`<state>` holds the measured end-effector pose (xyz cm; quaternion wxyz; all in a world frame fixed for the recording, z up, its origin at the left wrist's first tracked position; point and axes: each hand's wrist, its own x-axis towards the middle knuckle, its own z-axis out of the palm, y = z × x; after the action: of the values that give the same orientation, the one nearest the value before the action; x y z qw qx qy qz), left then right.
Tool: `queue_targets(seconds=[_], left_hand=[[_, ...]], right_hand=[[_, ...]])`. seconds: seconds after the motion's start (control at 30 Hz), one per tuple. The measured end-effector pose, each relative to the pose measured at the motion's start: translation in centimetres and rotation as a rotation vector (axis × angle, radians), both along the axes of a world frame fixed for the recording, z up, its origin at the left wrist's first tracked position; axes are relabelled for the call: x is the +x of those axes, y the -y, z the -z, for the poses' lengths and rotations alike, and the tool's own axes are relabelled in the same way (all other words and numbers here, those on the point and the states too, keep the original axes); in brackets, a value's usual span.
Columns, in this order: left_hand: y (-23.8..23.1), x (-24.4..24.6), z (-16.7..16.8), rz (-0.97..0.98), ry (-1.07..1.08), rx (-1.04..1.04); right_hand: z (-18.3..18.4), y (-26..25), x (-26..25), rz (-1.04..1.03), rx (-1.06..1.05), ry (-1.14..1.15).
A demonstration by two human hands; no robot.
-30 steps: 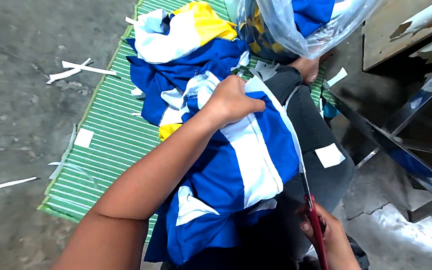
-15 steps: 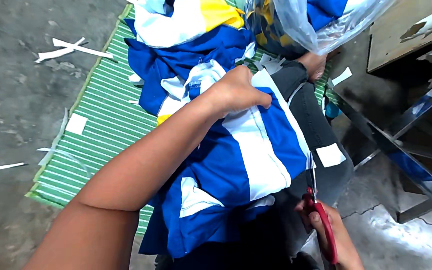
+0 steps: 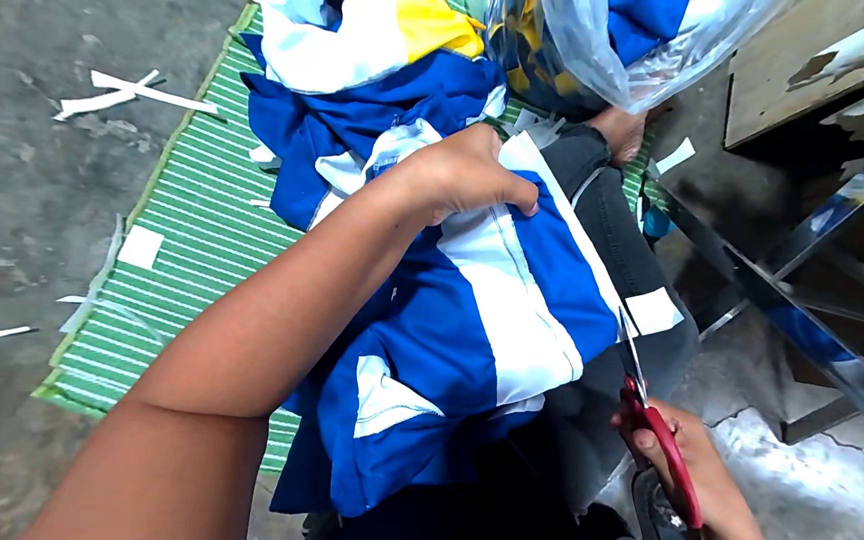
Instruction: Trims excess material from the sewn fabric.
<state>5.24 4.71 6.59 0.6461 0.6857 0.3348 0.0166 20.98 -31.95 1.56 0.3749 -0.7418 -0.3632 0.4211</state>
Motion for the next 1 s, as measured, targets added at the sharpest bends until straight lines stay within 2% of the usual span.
queue_targets(seconds=[0.2,0.4,0.63,0.8,1.0], left_hand=[[-0.1,-0.2,0.0,0.019,0.031,0.005],[-0.4,-0.4,-0.2,0.081,0.073,-0.021],[-0.7,-0.5,-0.1,0.095,0.115,-0.036],[-0.5,-0.3,0.1,0.142,0.142,-0.043],[-0.7,-0.3,0.4,0.135,0.182,-0.083]], right_hand=[[-0.3,0.2,0.6,-0.024,-0.005,-0.01],[-0.6,0.0,1.6,-0.142,0.01,-0.063],[-0.6,-0.3,1.8,-0.101,-0.012,-0.059],[-1.0,-1.0,2.4,-0.21,-0.005,-0.077],[-0.8,-1.5,2.4,-0.154,-0.014,-0.064]])
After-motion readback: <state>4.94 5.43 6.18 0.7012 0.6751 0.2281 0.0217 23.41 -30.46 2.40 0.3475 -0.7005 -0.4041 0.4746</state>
